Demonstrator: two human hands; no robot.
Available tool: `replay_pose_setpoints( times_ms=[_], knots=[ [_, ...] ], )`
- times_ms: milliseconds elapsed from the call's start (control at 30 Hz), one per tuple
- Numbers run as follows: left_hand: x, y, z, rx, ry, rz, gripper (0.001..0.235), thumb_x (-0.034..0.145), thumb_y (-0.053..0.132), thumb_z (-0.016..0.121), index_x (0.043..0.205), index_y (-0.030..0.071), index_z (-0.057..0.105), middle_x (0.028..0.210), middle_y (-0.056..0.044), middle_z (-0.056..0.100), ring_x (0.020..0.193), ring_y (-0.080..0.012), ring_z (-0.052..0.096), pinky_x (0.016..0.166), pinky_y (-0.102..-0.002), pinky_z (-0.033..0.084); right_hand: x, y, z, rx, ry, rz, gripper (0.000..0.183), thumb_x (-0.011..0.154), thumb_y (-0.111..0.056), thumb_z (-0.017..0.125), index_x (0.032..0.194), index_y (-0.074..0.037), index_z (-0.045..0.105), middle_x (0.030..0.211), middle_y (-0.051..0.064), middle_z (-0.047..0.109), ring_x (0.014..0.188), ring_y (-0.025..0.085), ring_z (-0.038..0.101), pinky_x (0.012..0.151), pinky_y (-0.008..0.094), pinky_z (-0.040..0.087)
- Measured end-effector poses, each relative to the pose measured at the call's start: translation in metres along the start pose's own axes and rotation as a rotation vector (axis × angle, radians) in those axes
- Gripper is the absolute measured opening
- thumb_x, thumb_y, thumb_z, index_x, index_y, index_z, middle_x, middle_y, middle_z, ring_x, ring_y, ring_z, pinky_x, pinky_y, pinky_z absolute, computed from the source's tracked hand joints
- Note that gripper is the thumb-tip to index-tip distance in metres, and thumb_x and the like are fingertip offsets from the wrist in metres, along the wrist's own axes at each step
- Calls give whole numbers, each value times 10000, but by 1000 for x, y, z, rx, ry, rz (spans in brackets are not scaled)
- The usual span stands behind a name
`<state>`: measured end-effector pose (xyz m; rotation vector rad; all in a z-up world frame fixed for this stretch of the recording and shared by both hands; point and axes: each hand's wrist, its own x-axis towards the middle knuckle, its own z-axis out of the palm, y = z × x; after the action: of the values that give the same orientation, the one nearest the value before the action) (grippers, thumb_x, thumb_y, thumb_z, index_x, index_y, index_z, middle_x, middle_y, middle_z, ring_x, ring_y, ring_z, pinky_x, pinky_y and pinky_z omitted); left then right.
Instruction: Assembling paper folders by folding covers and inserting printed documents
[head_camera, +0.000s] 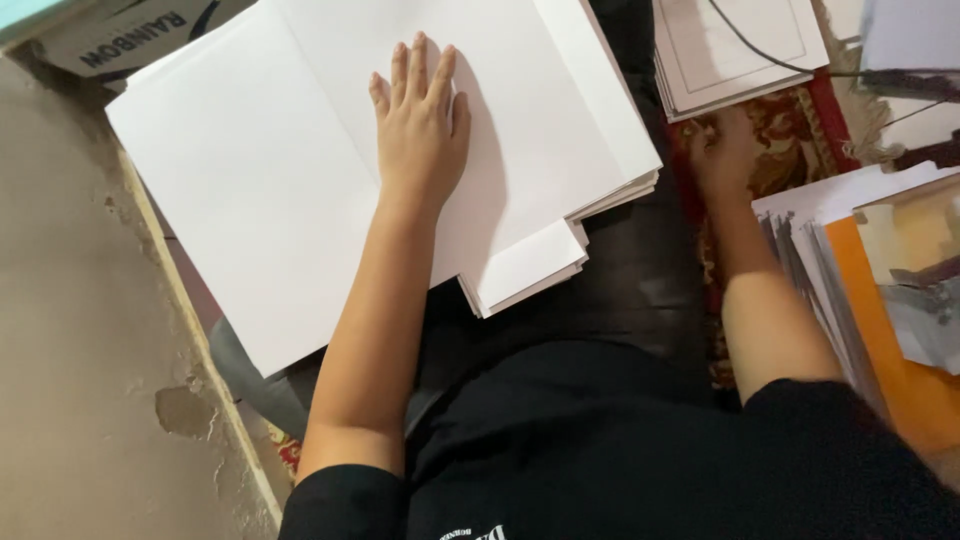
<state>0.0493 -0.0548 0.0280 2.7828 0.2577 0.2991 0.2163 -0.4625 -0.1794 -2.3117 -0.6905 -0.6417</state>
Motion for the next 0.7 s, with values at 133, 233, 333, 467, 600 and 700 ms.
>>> replay_pose_setpoints(
  times_ms=[133,233,333,467,600,700],
  knots=[
    [-1,1,-5,-34,-21,-8,477,1107,221,432,1573,120,425,1662,-187,285,1551,-400,200,1249,-624,120,11,60,43,-170,-345,16,436,808,-62,900,1121,28,609,1205,238,577,1140,409,534,952,461,463],
    [0,-1,0,-24,-17,-18,485,1095,208,444,1574,136,426,1664,-170,286,1550,-402,216,1248,-625,132,23,61,50,-246,-418,18,501,836,-228,937,1161,-2,631,1195,194,580,1110,388,527,697,518,523],
    [0,-2,1,-12,-4,-13,482,1091,202,456,1568,138,437,1661,-170,295,1547,-404,233,1242,-631,153,34,58,44,-290,-478,73,463,847,-379,909,1052,-64,639,1147,169,596,1056,400,543,689,551,501],
    [-1,0,0,-15,-10,-3,469,1107,194,451,1571,127,433,1663,-177,290,1551,-409,226,1248,-630,151,37,72,42,-239,-515,102,399,870,-300,934,1025,-47,667,1136,210,622,1003,401,582,708,519,497],
    [-3,-1,0,-19,23,8,463,1104,193,449,1561,120,444,1658,-180,305,1548,-412,241,1247,-632,164,44,63,36,-304,-483,17,402,894,-352,910,1069,-45,719,1033,198,689,893,399,651,664,500,508],
    [-3,-1,0,-20,33,12,459,1102,193,447,1555,117,448,1654,-182,313,1545,-411,250,1248,-630,166,42,71,43,-335,-501,28,220,969,-269,795,1078,-87,733,1018,187,723,827,414,692,598,508,525]
  ],
)
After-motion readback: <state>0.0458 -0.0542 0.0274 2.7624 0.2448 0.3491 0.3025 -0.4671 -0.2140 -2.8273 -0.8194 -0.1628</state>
